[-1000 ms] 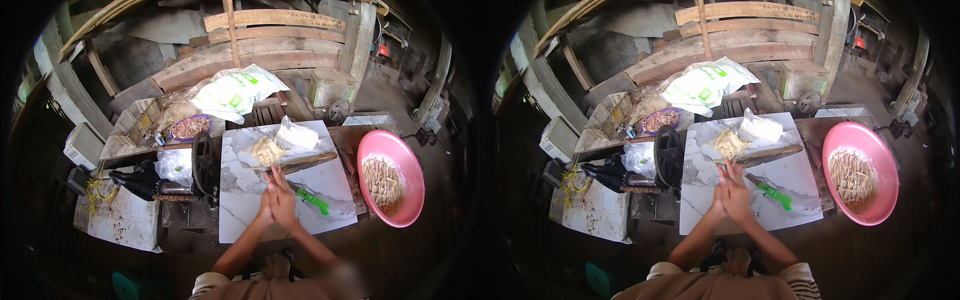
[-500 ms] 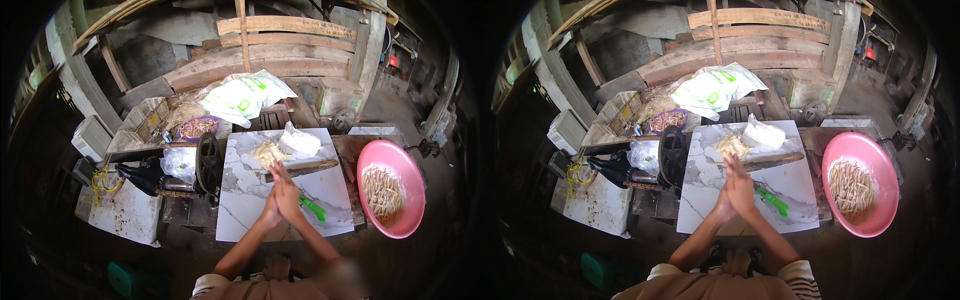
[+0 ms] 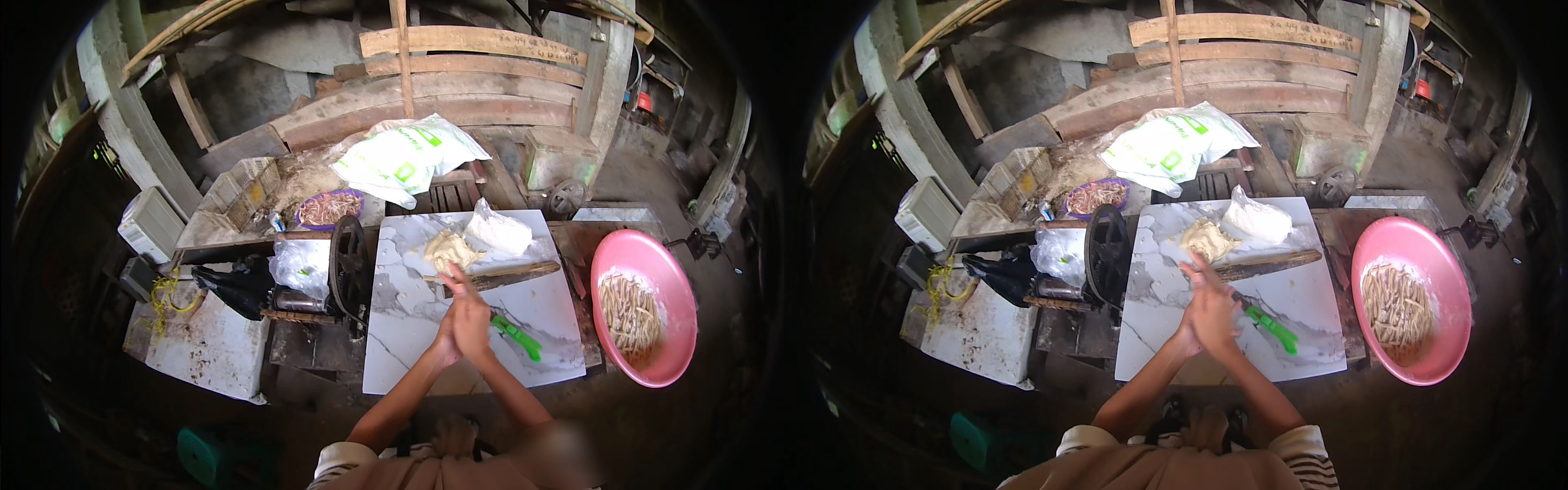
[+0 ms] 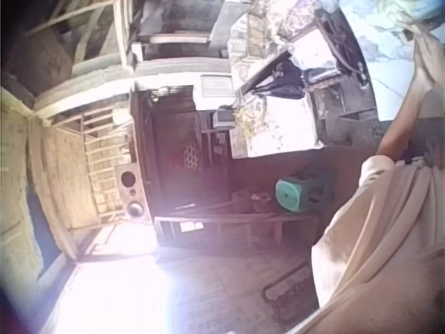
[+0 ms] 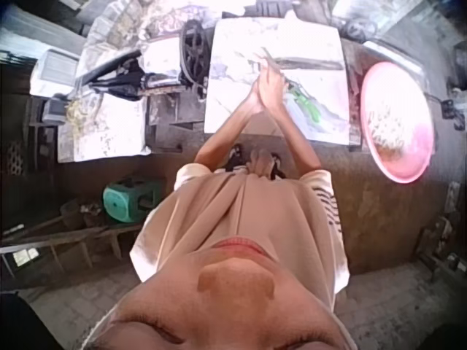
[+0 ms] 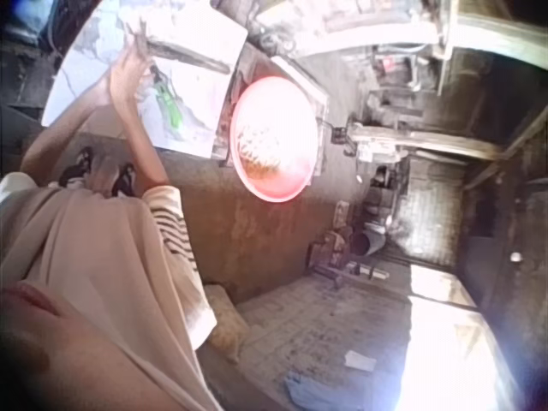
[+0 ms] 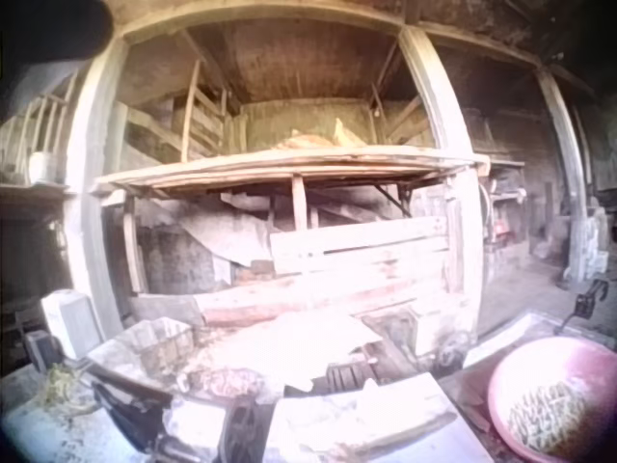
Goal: The person kneads dough on a white marble table, rolls it into a log, and cuts it into small pieces. They then roll each piece flat with a wooden rolling pin and cut the flattened dough into strips using a green utility knife. The strips are placed into a pink bowl.
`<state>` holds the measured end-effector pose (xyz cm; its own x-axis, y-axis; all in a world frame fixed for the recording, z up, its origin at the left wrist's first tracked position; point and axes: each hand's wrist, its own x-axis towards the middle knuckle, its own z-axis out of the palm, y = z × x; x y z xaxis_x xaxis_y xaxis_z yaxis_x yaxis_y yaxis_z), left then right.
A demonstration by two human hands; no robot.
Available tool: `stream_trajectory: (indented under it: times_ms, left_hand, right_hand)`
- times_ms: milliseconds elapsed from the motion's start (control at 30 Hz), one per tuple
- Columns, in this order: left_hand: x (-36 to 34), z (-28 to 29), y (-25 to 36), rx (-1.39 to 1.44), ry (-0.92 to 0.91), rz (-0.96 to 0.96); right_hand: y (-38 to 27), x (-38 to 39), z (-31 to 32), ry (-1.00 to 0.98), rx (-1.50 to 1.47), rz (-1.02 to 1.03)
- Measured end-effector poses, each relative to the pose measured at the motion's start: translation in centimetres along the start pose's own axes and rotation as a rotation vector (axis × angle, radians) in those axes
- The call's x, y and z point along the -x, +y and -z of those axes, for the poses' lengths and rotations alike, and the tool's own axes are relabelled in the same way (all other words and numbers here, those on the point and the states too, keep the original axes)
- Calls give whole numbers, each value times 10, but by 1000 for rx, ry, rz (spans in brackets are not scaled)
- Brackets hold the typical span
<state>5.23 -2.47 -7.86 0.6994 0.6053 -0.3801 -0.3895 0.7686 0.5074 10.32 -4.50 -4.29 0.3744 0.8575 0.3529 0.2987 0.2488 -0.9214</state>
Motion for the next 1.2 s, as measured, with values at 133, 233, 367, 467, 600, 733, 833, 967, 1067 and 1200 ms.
stream_trajectory:
  times_ms: [133, 233, 367, 467, 600, 733, 833, 967, 1067, 1200]
  left_hand:
    - [-43, 37, -21, 188, -560, -139]
    - [-44, 45, -12, 124, -302, -157]
    - [-58, 57, -9, 27, -18, -188]
    - [-66, 61, -13, -14, 91, -205]
    - [-57, 63, -21, -114, 181, -269]
    - [-39, 48, -38, -376, 129, -362]
    - [-56, 62, -54, -440, 53, -458]
    - [-76, 72, -67, -506, 59, -484]
    - [-77, 63, -70, -442, 59, -577]
    - [-62, 37, -68, -275, 195, -364]
  right_hand:
    - [13, 23, -32, -48, 393, 376]
    - [13, 19, -26, -92, 97, 177]
    - [41, -4, -12, -326, -326, 0]
    - [85, -24, -1, -312, -559, -154]
    - [109, -23, 30, -168, -301, -76]
    - [103, 2, 60, 29, 397, 229]
    - [105, 22, 71, 51, 699, 427]
    - [127, 37, 71, -10, 665, 328]
    - [114, 36, 61, 80, 461, 206]
    - [90, 27, 32, 216, 207, 114]
